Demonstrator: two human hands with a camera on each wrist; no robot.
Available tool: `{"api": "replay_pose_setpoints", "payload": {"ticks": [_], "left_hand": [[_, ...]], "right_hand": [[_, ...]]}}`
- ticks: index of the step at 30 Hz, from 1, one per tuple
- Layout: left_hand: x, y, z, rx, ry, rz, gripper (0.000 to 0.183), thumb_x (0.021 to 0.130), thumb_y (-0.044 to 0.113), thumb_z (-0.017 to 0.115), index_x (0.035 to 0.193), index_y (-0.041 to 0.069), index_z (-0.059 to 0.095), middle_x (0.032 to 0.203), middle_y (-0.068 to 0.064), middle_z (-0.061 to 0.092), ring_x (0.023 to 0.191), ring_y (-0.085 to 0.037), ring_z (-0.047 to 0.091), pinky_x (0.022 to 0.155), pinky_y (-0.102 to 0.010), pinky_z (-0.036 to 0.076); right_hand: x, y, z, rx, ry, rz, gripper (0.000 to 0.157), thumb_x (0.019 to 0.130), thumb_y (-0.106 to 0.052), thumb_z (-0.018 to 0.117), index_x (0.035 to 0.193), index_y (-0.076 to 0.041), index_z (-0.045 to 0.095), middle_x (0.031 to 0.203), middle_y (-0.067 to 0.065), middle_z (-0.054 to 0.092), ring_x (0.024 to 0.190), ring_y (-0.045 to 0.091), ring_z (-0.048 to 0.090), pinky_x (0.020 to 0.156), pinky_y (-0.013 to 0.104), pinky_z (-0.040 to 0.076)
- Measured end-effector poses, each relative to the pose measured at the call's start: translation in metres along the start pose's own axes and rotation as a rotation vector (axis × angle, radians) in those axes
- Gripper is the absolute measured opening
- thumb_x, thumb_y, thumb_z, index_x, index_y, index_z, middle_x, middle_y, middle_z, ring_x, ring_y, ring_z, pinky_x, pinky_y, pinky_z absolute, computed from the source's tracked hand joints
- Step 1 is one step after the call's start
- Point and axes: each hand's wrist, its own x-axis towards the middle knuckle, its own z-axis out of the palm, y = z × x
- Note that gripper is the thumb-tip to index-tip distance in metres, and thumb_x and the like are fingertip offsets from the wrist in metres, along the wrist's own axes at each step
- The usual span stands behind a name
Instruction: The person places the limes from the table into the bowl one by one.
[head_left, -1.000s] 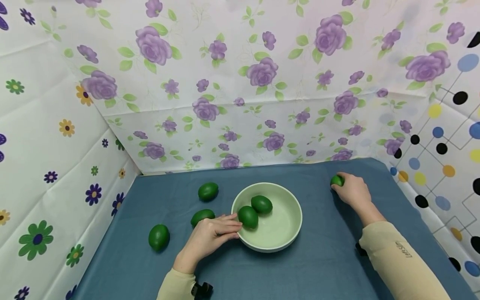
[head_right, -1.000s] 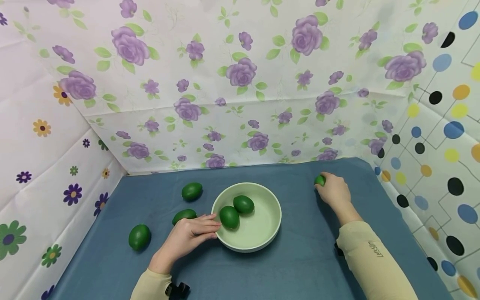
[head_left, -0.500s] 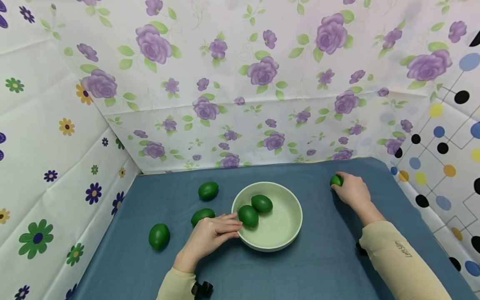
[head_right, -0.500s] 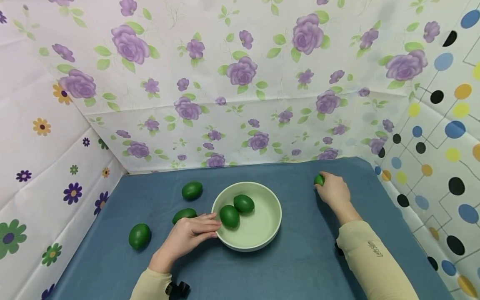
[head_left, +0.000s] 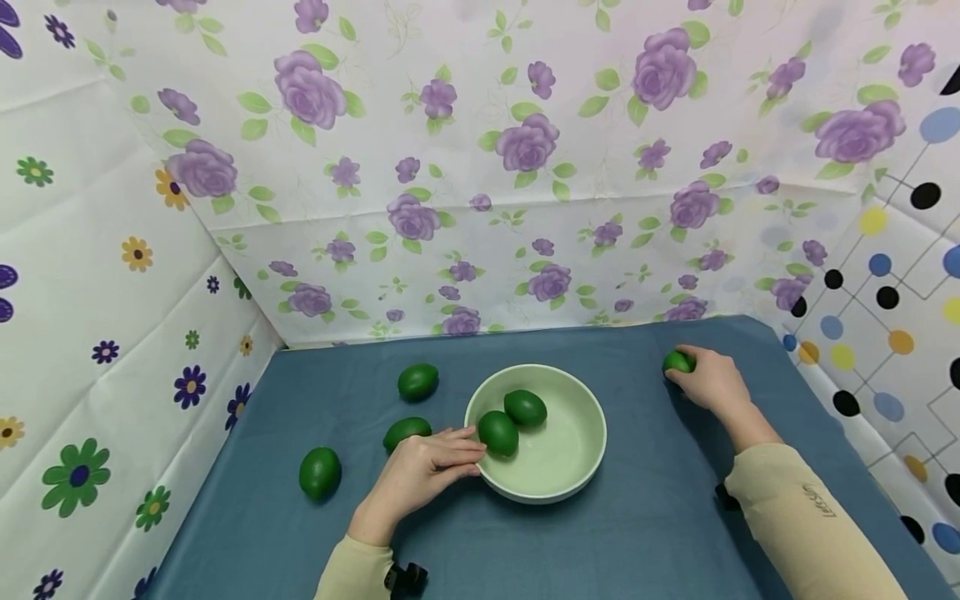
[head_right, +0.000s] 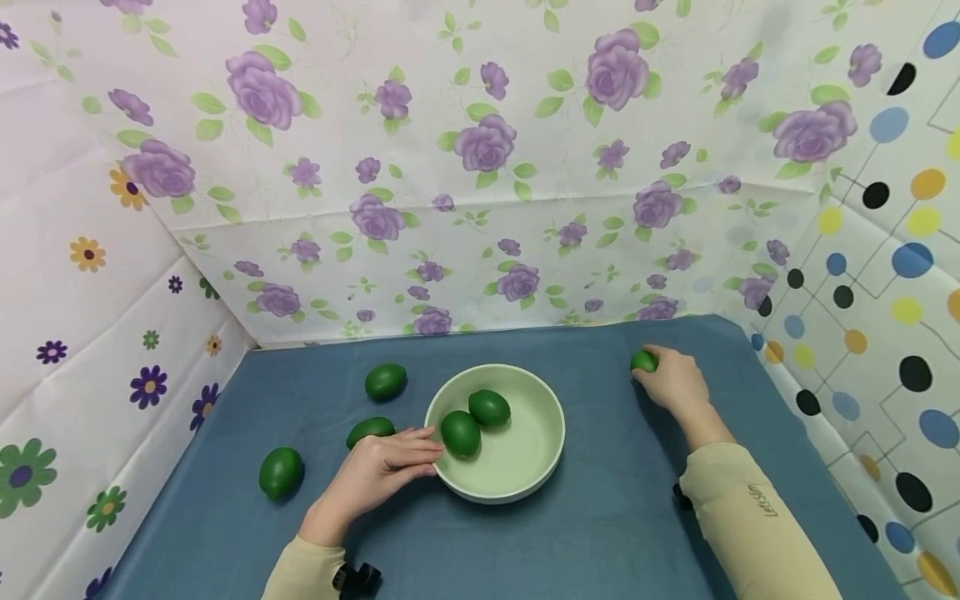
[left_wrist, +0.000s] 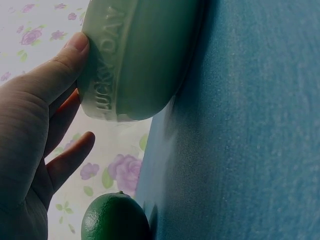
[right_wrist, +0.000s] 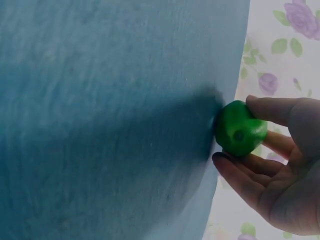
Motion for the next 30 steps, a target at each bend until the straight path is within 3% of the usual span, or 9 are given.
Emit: {"api": "replay_pose_setpoints", "payload": {"ticks": [9, 30], "left_hand": [[0.000, 0.001, -0.001, 0.005, -0.005, -0.009, 0.031, 0.092, 0.027, 0.085, 0.121, 0.017, 0.085, 0.122, 0.011, 0.077, 0.131, -0.017, 0.066, 0.111, -0.033, 0.052], [0.001, 0.002, 0.000, 0.001, -0.019, -0.034, 0.032, 0.093, 0.029, 0.085, 0.122, 0.017, 0.084, 0.124, 0.012, 0.076, 0.130, -0.019, 0.067, 0.110, -0.032, 0.054]], "right_hand": [[-0.002, 0.005, -0.002, 0.017, -0.056, -0.021, 0.071, 0.107, -0.037, 0.065, 0.162, 0.002, 0.041, 0.144, 0.042, 0.048, 0.105, 0.049, 0.060, 0.071, 0.051, 0.054], [-0.016, -0.001, 0.005, 0.042, -0.006, -0.049, 0.071, 0.106, -0.036, 0.068, 0.161, 0.002, 0.044, 0.144, 0.041, 0.051, 0.109, 0.051, 0.062, 0.073, 0.054, 0.055]]}}
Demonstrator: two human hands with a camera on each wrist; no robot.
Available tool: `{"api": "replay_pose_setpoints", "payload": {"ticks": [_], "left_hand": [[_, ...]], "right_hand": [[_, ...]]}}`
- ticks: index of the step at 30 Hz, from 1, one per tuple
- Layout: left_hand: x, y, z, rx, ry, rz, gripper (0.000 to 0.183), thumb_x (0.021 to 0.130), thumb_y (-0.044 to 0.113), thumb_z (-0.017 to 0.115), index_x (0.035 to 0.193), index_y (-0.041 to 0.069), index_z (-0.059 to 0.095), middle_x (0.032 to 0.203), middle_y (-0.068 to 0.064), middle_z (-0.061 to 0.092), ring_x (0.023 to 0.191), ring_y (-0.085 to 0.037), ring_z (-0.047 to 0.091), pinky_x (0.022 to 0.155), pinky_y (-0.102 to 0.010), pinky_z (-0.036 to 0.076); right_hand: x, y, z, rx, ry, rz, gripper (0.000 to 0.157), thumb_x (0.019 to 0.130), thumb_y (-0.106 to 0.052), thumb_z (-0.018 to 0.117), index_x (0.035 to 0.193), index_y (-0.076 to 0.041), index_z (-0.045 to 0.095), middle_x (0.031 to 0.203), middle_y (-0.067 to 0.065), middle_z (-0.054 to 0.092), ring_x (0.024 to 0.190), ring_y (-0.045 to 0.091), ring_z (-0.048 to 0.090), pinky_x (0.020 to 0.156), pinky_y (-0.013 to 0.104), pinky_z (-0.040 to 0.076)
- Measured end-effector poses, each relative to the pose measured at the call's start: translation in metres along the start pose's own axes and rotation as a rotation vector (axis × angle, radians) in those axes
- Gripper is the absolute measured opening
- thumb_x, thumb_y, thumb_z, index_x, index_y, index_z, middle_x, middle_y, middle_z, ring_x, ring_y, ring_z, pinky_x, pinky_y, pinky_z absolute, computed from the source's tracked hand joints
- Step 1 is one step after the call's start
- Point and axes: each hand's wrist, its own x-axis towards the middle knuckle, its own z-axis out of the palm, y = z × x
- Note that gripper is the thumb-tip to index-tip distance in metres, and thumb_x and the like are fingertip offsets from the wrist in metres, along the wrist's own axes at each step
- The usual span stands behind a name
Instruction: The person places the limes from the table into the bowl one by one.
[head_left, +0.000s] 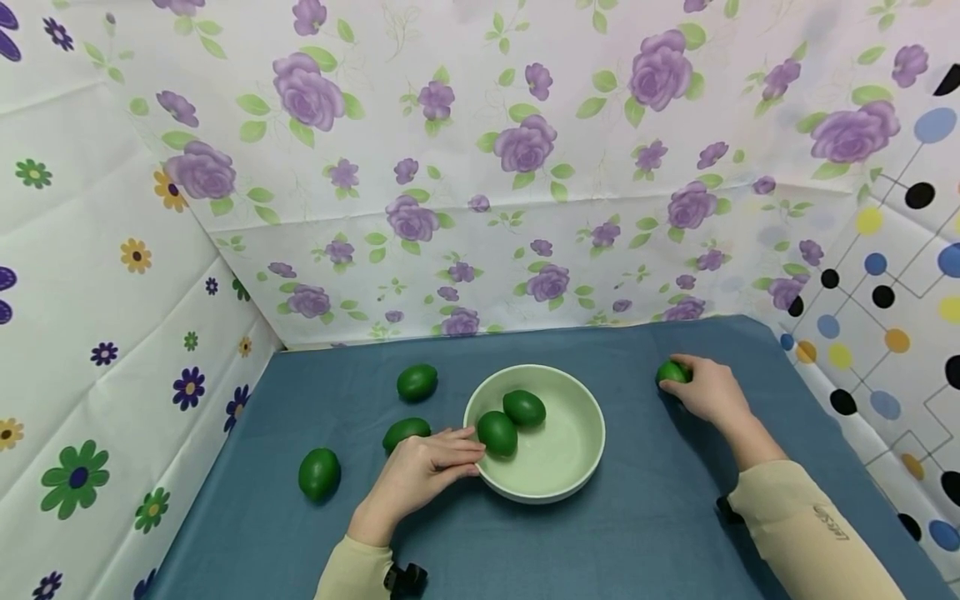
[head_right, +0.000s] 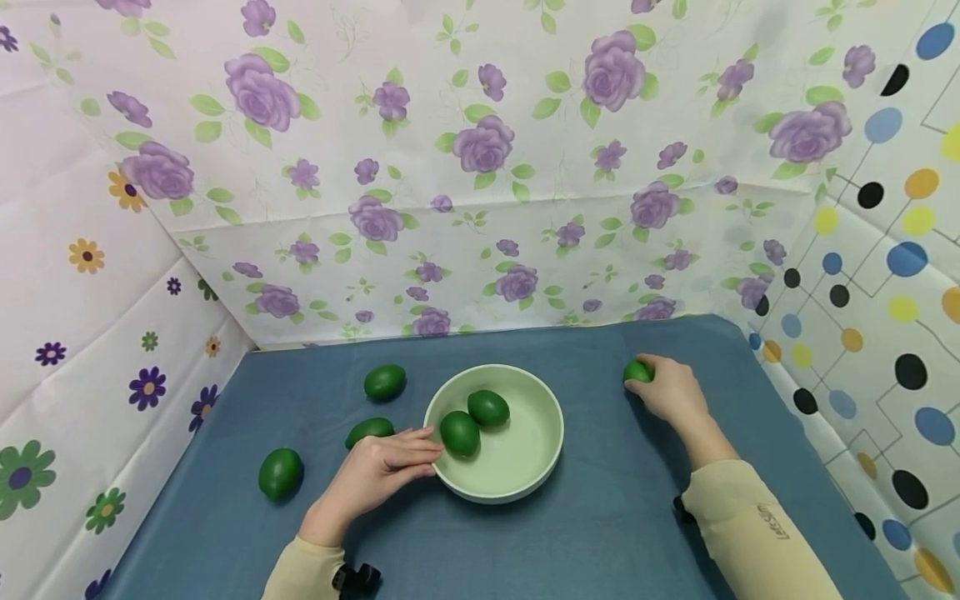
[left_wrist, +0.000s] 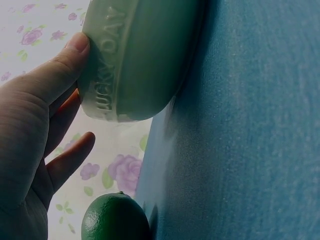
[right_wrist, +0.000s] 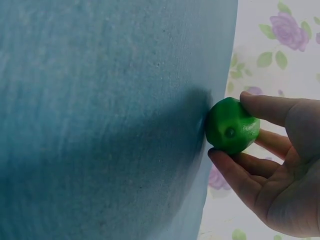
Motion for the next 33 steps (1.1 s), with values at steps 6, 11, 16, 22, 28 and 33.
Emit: {"api": "replay_pose_setpoints", "payload": {"ticks": [6, 11, 16, 22, 28, 33], "left_hand": [[0.000, 0.000, 0.001, 0.002, 0.003, 0.005, 0.032, 0.092, 0.028, 0.085, 0.122, 0.017, 0.084, 0.124, 0.011, 0.077, 0.130, -0.020, 0.067, 0.109, -0.032, 0.054], [-0.001, -0.001, 0.001, 0.001, 0.004, 0.008, 0.032, 0.092, 0.027, 0.086, 0.122, 0.017, 0.084, 0.124, 0.012, 0.076, 0.130, -0.020, 0.067, 0.110, -0.032, 0.054], [-0.001, -0.001, 0.001, -0.002, 0.003, 0.005, 0.032, 0.092, 0.026, 0.086, 0.122, 0.017, 0.084, 0.124, 0.012, 0.076, 0.130, -0.021, 0.067, 0.110, -0.033, 0.054], [0.000, 0.001, 0.001, -0.002, 0.004, 0.008, 0.032, 0.091, 0.024, 0.087, 0.122, 0.016, 0.084, 0.123, 0.010, 0.077, 0.130, -0.020, 0.067, 0.109, -0.033, 0.054], [-0.001, 0.001, 0.000, 0.000, -0.003, -0.003, 0.032, 0.092, 0.025, 0.086, 0.122, 0.017, 0.084, 0.124, 0.011, 0.077, 0.131, -0.017, 0.066, 0.110, -0.033, 0.054], [0.000, 0.000, 0.000, 0.005, -0.003, -0.001, 0.032, 0.091, 0.026, 0.086, 0.122, 0.017, 0.084, 0.124, 0.012, 0.076, 0.132, -0.014, 0.065, 0.110, -0.033, 0.053]], "right_hand": [[-0.003, -0.002, 0.001, 0.014, 0.002, -0.004, 0.072, 0.106, -0.037, 0.069, 0.161, 0.002, 0.044, 0.144, 0.041, 0.052, 0.109, 0.050, 0.063, 0.073, 0.054, 0.056], [-0.004, -0.003, 0.001, 0.020, 0.002, -0.002, 0.071, 0.106, -0.037, 0.069, 0.161, 0.001, 0.044, 0.145, 0.041, 0.051, 0.112, 0.052, 0.062, 0.074, 0.055, 0.056], [-0.006, -0.004, 0.002, 0.022, 0.005, -0.005, 0.071, 0.106, -0.038, 0.069, 0.161, 0.001, 0.045, 0.145, 0.041, 0.051, 0.112, 0.052, 0.062, 0.075, 0.055, 0.056], [-0.008, -0.006, 0.003, 0.018, 0.012, -0.015, 0.071, 0.106, -0.038, 0.069, 0.161, 0.001, 0.045, 0.145, 0.041, 0.051, 0.114, 0.054, 0.060, 0.076, 0.057, 0.056], [-0.010, -0.008, 0.004, 0.019, 0.014, -0.018, 0.071, 0.106, -0.038, 0.069, 0.161, 0.001, 0.045, 0.146, 0.040, 0.051, 0.116, 0.054, 0.060, 0.078, 0.058, 0.056], [-0.011, -0.010, 0.004, 0.024, 0.020, -0.025, 0.071, 0.106, -0.039, 0.069, 0.161, 0.000, 0.046, 0.146, 0.040, 0.051, 0.116, 0.054, 0.060, 0.078, 0.059, 0.056]]}}
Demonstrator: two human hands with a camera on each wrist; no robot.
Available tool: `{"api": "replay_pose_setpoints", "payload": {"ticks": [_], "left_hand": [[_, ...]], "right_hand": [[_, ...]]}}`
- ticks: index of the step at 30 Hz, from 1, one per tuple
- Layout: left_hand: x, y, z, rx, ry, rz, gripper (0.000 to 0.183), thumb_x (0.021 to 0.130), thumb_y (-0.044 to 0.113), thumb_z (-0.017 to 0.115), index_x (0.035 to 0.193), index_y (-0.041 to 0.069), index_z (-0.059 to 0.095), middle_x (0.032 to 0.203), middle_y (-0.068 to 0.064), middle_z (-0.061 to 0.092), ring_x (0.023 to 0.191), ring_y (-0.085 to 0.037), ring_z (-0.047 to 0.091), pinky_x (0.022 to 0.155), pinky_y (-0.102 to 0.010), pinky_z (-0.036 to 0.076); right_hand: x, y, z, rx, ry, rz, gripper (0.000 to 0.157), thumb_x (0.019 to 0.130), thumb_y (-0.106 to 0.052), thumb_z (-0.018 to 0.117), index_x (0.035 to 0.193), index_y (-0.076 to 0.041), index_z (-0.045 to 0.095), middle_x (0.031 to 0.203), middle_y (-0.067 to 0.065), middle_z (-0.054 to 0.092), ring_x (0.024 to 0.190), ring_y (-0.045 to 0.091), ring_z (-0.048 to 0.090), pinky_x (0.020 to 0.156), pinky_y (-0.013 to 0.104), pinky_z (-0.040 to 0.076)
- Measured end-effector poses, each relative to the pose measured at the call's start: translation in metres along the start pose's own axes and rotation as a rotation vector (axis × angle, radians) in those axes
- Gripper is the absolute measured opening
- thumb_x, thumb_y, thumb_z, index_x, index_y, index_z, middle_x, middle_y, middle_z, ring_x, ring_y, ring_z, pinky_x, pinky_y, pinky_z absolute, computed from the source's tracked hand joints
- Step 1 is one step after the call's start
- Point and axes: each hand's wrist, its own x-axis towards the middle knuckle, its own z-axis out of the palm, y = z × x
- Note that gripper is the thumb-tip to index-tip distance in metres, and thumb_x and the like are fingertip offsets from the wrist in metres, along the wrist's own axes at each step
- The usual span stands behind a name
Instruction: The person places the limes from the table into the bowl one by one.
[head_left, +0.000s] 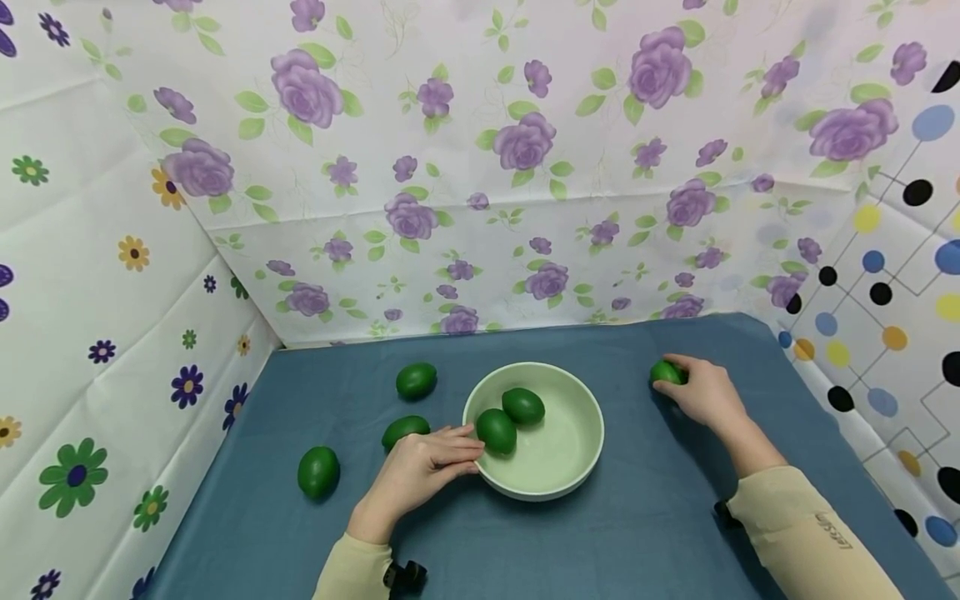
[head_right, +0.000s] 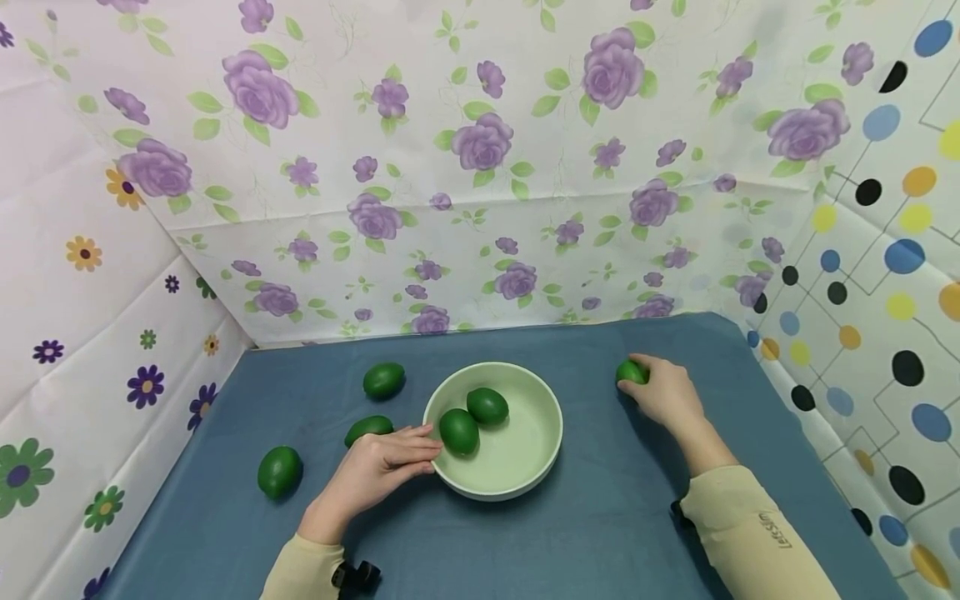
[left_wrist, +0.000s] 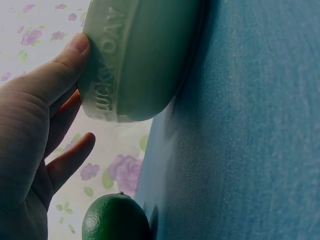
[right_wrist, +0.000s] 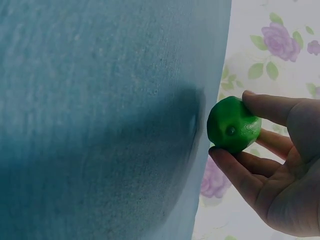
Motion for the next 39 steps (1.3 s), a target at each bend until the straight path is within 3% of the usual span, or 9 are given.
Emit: {"api": "replay_pose_setpoints", "payload": {"ticks": [22, 39], "left_hand": [[0.000, -0.001, 0.001, 0.000, 0.013, 0.014, 0.032, 0.090, 0.022, 0.088, 0.121, 0.017, 0.085, 0.123, 0.011, 0.077, 0.131, -0.015, 0.066, 0.110, -0.032, 0.053], [0.000, -0.001, 0.002, -0.014, 0.022, 0.023, 0.031, 0.091, 0.024, 0.087, 0.121, 0.017, 0.085, 0.123, 0.011, 0.077, 0.129, -0.019, 0.068, 0.110, -0.031, 0.053]], "right_hand": [[-0.008, -0.008, 0.003, 0.012, 0.018, -0.036, 0.069, 0.106, -0.038, 0.070, 0.161, -0.003, 0.048, 0.143, 0.039, 0.055, 0.110, 0.050, 0.064, 0.074, 0.054, 0.057], [-0.020, -0.025, 0.001, 0.033, 0.029, -0.089, 0.068, 0.105, -0.038, 0.073, 0.161, -0.007, 0.050, 0.142, 0.034, 0.059, 0.114, 0.048, 0.065, 0.079, 0.056, 0.058]]}}
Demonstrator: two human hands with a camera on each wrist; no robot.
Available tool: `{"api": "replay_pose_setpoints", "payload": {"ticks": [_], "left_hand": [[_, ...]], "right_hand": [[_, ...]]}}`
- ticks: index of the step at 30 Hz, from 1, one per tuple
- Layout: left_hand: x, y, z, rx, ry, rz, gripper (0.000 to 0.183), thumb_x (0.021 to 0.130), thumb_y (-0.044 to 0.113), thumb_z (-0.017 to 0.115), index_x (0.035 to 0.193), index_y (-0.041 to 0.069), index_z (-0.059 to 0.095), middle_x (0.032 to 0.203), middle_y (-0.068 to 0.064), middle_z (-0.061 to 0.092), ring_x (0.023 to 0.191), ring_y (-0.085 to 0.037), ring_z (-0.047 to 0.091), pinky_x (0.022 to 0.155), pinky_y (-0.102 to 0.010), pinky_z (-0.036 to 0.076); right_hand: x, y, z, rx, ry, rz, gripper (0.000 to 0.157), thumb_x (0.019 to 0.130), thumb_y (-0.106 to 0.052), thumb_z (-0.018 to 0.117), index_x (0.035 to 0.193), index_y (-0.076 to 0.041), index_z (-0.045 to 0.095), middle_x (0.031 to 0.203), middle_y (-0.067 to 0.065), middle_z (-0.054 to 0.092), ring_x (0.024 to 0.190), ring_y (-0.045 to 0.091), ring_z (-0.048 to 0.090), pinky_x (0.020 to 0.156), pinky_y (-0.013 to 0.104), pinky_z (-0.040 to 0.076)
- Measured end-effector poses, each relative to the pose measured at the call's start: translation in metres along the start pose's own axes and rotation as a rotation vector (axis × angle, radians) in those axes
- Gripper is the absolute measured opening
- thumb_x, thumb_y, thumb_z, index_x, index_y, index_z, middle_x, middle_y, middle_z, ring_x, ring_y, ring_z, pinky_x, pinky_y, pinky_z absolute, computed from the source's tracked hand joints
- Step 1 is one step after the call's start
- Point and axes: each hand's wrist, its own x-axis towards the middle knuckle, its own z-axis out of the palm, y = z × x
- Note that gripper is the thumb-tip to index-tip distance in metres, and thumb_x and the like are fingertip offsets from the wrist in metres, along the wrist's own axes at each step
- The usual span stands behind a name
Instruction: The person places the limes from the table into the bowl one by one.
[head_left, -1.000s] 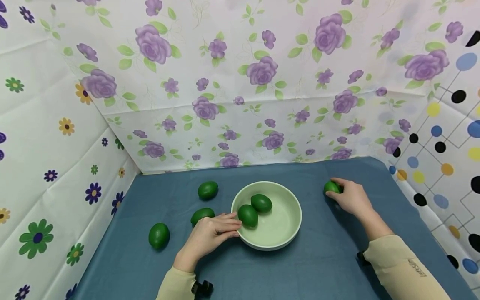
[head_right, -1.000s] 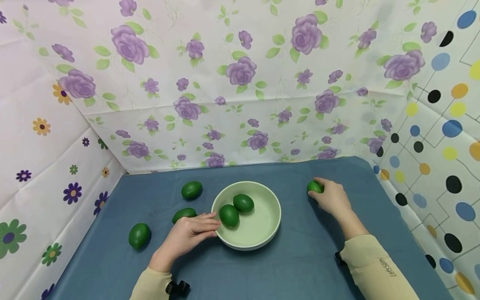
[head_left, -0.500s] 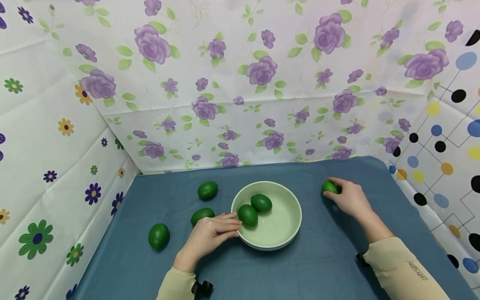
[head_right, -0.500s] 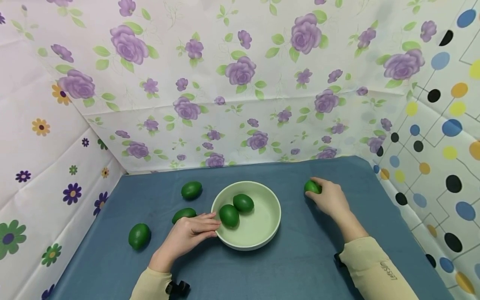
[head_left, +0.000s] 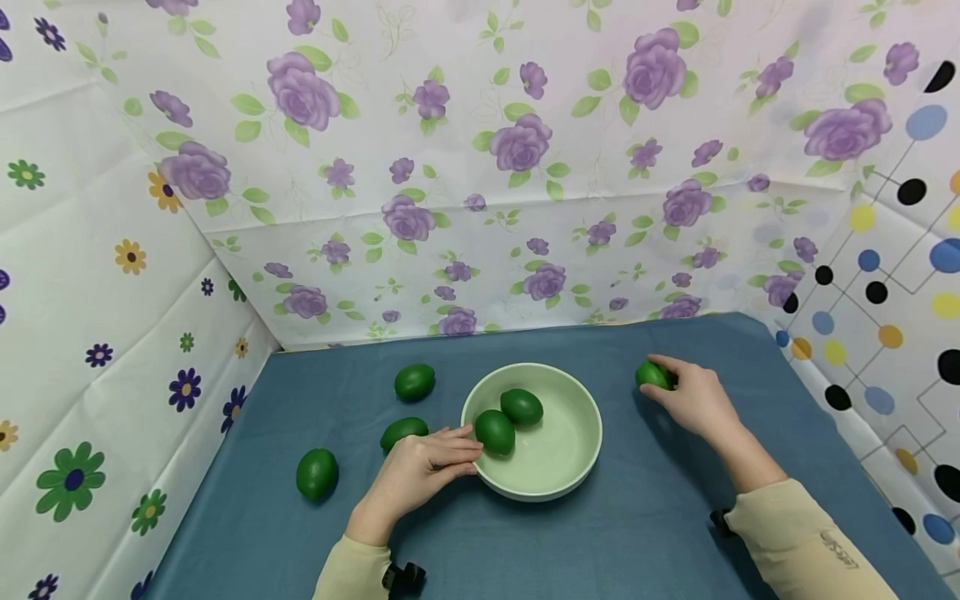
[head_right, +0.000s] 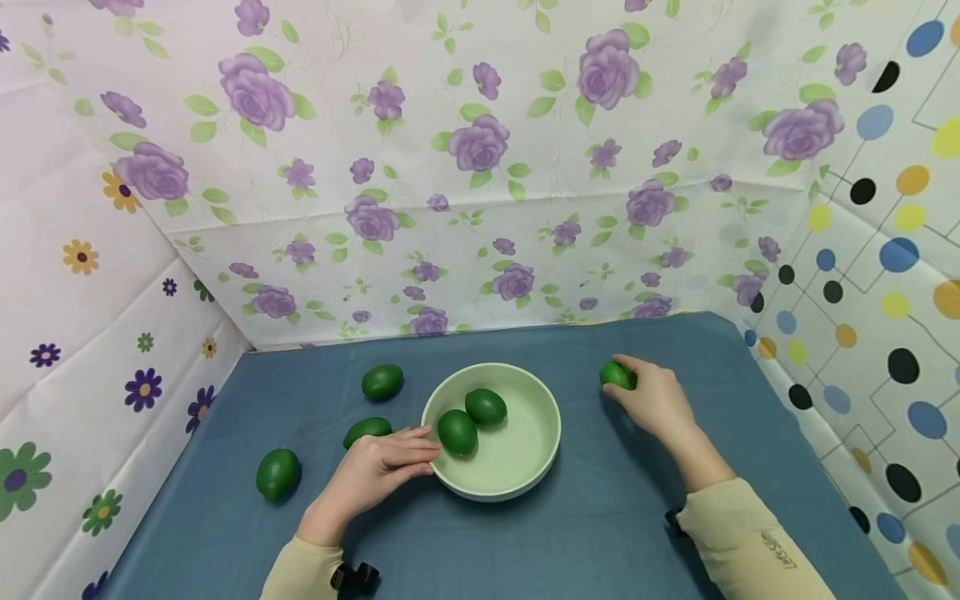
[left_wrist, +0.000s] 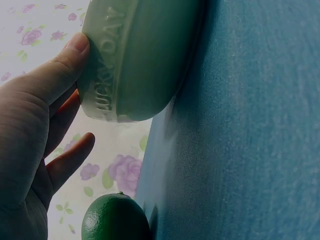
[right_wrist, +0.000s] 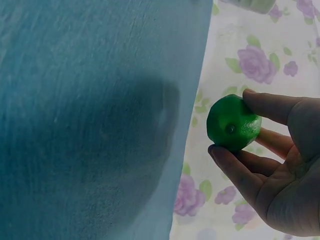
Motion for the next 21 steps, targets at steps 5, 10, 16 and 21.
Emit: {"api": "replay_pose_setpoints", "payload": {"ticks": [5, 10, 16, 21], "left_hand": [[0.000, 0.001, 0.000, -0.003, 0.003, -0.002, 0.031, 0.090, 0.023, 0.088, 0.121, 0.018, 0.085, 0.122, 0.012, 0.077, 0.129, -0.019, 0.068, 0.111, -0.032, 0.053], [0.000, 0.002, -0.001, -0.007, -0.004, -0.015, 0.031, 0.090, 0.024, 0.088, 0.121, 0.018, 0.085, 0.123, 0.013, 0.077, 0.130, -0.018, 0.067, 0.111, -0.031, 0.052], [-0.001, 0.002, -0.001, -0.003, -0.008, -0.018, 0.031, 0.091, 0.025, 0.087, 0.121, 0.017, 0.085, 0.123, 0.013, 0.077, 0.131, -0.016, 0.066, 0.110, -0.030, 0.053], [-0.001, 0.001, -0.001, -0.024, -0.011, -0.021, 0.031, 0.092, 0.024, 0.086, 0.122, 0.016, 0.084, 0.123, 0.011, 0.077, 0.131, -0.018, 0.067, 0.105, -0.029, 0.056]], "right_hand": [[-0.004, -0.006, 0.000, 0.010, 0.009, -0.014, 0.066, 0.104, -0.036, 0.074, 0.160, -0.007, 0.052, 0.141, 0.033, 0.061, 0.113, 0.046, 0.066, 0.080, 0.056, 0.058], [-0.005, -0.008, 0.002, 0.016, 0.019, -0.027, 0.066, 0.104, -0.036, 0.075, 0.159, -0.008, 0.053, 0.139, 0.032, 0.063, 0.113, 0.045, 0.067, 0.081, 0.056, 0.059], [-0.007, -0.013, 0.002, 0.022, 0.016, -0.038, 0.066, 0.104, -0.035, 0.075, 0.159, -0.008, 0.053, 0.140, 0.031, 0.063, 0.114, 0.045, 0.067, 0.082, 0.055, 0.059], [-0.011, -0.020, 0.001, 0.038, 0.016, -0.053, 0.065, 0.104, -0.034, 0.075, 0.159, -0.008, 0.053, 0.139, 0.030, 0.064, 0.115, 0.044, 0.068, 0.082, 0.055, 0.060]]}}
